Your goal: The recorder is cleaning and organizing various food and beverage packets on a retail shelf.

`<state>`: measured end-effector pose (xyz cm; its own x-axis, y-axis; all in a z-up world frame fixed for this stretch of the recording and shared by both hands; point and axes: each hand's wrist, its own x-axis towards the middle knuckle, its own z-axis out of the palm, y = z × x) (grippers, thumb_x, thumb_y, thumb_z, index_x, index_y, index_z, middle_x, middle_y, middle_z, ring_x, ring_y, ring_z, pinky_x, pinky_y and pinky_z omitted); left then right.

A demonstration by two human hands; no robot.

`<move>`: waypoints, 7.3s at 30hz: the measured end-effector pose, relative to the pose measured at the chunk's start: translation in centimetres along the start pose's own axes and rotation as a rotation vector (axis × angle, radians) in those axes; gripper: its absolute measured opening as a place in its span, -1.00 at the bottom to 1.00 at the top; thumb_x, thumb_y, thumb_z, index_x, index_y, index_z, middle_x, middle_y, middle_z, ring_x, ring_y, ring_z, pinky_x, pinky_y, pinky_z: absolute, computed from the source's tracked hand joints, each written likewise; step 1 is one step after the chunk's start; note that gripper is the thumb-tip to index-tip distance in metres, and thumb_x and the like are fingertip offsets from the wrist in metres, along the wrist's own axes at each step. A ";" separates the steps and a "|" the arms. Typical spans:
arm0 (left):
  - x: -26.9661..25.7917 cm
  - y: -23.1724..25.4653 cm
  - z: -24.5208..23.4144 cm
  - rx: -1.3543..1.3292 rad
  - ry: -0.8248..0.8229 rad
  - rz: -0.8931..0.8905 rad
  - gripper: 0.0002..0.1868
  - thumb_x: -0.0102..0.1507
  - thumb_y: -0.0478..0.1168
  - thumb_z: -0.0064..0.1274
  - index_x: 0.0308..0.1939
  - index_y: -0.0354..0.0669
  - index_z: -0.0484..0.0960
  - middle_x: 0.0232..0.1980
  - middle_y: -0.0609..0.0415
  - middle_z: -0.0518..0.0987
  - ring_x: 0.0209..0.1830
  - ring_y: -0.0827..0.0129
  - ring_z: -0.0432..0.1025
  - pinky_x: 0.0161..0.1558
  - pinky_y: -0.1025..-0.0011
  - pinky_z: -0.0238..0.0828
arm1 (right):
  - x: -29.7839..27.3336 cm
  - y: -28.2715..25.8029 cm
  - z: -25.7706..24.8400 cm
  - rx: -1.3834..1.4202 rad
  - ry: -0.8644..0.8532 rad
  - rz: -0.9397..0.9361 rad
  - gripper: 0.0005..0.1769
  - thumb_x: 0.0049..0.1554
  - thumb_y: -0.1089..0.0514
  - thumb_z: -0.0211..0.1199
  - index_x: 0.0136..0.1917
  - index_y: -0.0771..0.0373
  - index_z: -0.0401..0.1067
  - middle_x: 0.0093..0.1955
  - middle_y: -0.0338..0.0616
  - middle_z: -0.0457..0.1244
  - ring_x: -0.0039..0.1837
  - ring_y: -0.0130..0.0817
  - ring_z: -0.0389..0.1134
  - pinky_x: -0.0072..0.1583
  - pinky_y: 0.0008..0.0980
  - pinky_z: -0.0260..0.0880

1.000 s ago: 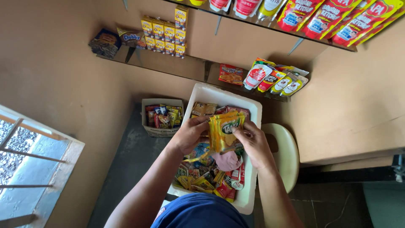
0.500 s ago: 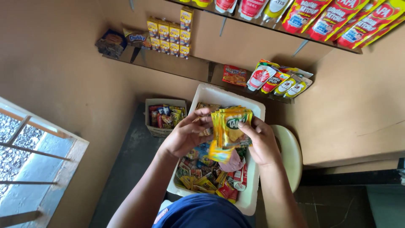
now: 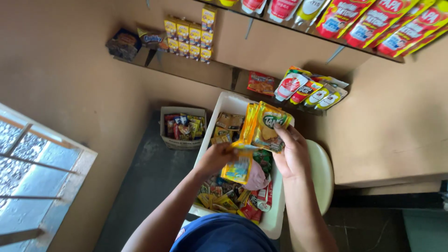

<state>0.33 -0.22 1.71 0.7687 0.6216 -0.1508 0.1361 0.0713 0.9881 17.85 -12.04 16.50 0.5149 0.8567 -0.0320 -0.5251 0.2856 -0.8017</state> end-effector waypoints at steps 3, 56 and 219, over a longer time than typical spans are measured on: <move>1.6 -1.4 -0.2 -0.461 0.122 -0.070 -0.75 0.29 -0.23 0.12 -0.08 -0.38 0.65 -0.25 -0.01 0.63 -0.31 0.33 0.49 -0.27 0.31 0.44 | 0.4 1.6 -2.1 -0.011 0.013 0.069 -0.70 0.23 0.21 0.26 0.20 0.41 0.45 0.17 0.01 0.40 0.18 -0.18 0.44 0.24 -0.06 0.44; 0.2 7.9 -0.9 -0.815 0.246 -0.053 -0.55 0.28 -0.01 0.17 0.08 -0.28 0.56 -0.11 0.01 0.68 -0.18 0.30 0.62 -0.09 0.22 0.64 | -1.1 9.4 -4.7 -0.509 0.097 0.470 -0.15 0.27 -0.44 -0.02 0.39 0.35 0.38 0.07 0.21 0.36 -0.04 -0.07 0.39 -0.11 -0.12 0.39; 24.7 62.3 -43.3 1.174 0.386 0.644 -0.02 0.19 -0.05 0.31 0.59 0.07 0.08 0.39 -0.32 0.37 0.35 -0.14 0.35 0.30 0.12 0.36 | 40.7 -21.0 48.8 -2.132 -0.168 -1.062 -0.12 0.01 0.29 0.36 0.55 0.19 0.10 0.59 0.00 0.02 0.58 -0.06 0.02 0.51 -0.24 0.02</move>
<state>0.76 53.37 60.84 0.7028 0.4818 0.5234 0.4149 -0.8752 0.2486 16.74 37.83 61.17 -0.0604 0.8160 0.5749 0.9685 -0.0915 0.2317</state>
